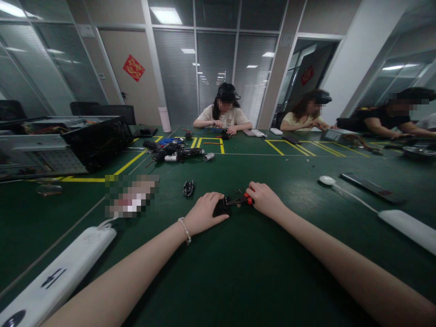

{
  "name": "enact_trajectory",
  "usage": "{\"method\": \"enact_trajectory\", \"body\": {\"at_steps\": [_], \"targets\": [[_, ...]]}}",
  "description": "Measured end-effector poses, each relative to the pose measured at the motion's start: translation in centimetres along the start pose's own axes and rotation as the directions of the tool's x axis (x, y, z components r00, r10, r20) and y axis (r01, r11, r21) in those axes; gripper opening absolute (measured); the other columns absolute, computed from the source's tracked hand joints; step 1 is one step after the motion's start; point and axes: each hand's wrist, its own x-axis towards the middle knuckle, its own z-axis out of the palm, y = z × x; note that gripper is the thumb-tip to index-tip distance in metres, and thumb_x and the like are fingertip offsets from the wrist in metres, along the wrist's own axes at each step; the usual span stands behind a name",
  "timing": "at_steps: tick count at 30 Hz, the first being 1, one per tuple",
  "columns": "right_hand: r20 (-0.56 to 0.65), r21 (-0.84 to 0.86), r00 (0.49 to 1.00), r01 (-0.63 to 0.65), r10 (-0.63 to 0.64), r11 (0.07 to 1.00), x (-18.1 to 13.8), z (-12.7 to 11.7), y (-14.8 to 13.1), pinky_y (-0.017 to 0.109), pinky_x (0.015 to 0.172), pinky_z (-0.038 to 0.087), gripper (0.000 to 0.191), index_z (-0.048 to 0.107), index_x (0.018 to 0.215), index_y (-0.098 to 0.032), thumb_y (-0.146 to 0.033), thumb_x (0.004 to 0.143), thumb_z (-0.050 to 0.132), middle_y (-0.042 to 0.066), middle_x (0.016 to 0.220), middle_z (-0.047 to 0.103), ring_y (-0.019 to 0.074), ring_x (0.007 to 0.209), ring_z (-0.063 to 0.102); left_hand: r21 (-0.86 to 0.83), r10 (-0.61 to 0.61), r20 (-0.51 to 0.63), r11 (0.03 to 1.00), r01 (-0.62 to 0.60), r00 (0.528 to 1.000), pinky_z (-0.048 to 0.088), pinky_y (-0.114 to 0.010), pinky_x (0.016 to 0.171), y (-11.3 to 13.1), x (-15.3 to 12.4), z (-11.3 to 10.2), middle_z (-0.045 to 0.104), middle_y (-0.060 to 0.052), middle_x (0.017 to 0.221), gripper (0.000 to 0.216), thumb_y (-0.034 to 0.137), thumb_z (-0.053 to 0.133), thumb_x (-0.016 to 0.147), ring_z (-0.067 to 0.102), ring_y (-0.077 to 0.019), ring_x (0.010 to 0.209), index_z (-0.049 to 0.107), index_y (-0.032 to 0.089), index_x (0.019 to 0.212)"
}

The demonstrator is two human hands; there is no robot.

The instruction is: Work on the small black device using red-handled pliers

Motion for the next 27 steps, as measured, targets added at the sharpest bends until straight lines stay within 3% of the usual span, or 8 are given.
{"method": "enact_trajectory", "body": {"at_steps": [27], "targets": [[0.028, -0.011, 1.0, 0.0, 0.001, 1.0, 0.11, 0.01, -0.03, 0.028, 0.066, 0.034, 0.02, 0.056, 0.084, -0.013, -0.005, 0.07, 0.044, 0.008, 0.086, 0.052, 0.0169, 0.075, 0.048, -0.003, -0.004, 0.004, 1.0, 0.004, 1.0, 0.037, -0.038, 0.089, -0.05, 0.06, 0.03, 0.049, -0.007, 0.115, 0.049, 0.047, 0.056, 0.075, 0.045, -0.024, 0.105, 0.042, 0.019, 0.113]]}}
